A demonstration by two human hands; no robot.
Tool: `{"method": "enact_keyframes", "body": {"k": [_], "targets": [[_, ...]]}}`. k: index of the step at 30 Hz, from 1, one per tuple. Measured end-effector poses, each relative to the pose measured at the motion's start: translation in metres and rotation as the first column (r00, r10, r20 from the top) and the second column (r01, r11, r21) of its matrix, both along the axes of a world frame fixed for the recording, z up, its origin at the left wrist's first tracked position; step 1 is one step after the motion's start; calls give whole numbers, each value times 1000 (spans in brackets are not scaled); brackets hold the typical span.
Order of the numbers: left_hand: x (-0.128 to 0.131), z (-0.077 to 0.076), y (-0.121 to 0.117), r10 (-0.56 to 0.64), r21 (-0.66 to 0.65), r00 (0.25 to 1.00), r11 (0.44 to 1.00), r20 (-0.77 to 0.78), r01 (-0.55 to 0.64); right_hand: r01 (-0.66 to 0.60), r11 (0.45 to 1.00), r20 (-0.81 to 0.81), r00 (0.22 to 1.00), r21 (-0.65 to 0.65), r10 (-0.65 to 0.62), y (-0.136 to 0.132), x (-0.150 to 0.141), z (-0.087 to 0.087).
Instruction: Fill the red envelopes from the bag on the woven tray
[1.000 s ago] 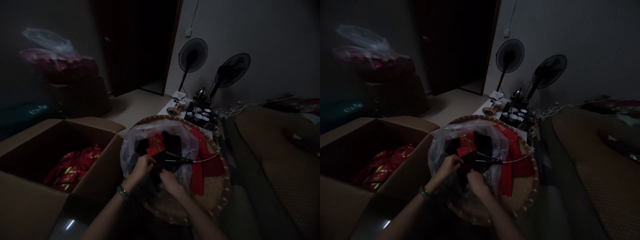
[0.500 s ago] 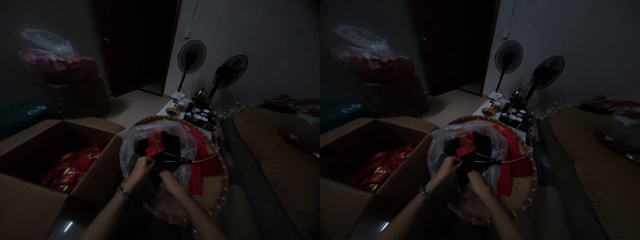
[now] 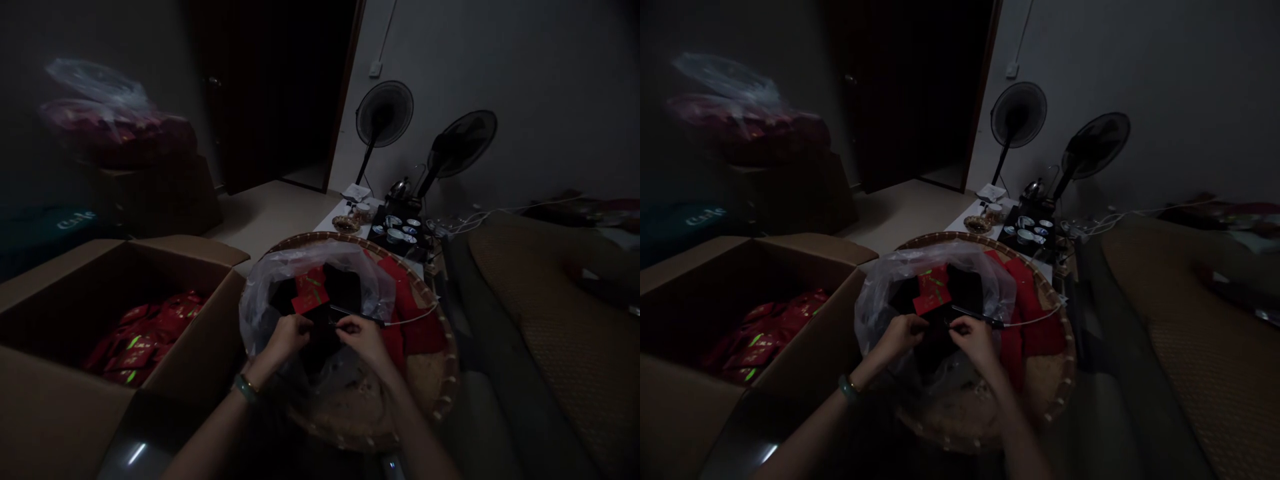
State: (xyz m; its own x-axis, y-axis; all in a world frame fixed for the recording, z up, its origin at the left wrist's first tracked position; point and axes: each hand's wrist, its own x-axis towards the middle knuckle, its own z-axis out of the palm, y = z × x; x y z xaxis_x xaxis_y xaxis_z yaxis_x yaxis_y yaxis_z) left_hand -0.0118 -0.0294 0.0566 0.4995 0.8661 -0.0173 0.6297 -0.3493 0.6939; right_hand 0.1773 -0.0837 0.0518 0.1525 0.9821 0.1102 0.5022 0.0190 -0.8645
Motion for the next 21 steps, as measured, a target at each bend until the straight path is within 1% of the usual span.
{"method": "enact_keyframes", "body": {"k": [2,5,7,10,14,17,19,21], "targets": [[3,2,-2,-16,9,1000,1000,11,16,-33,999,-63,997,33,35,2,-7,9],[4,7,-5,-45,35,999,998,27,44,-100,994,-82,991,47,104,4,-18,15],[4,8,-5,-45,40,999,998,21,44,-115,992,-78,990,51,118,5,-24,15],[3,5,-5,-16,33,1000,999,14,15,-102,993,-77,991,59,106,5,-26,14],[2,1,-4,2,41,1000,999,29,-3,-29,995,-75,997,96,36,3,-21,15],[0,4,-4,5,59,999,998,49,-8,13,998,-60,998,60,-10,-1,-14,14],[-3,8,-3,0,69,998,998,63,-5,-11,999,-30,999,33,12,-4,-11,10],[-6,12,-3,-2,78,997,997,79,-4,-64,996,38,997,57,62,-6,-11,6]]}}
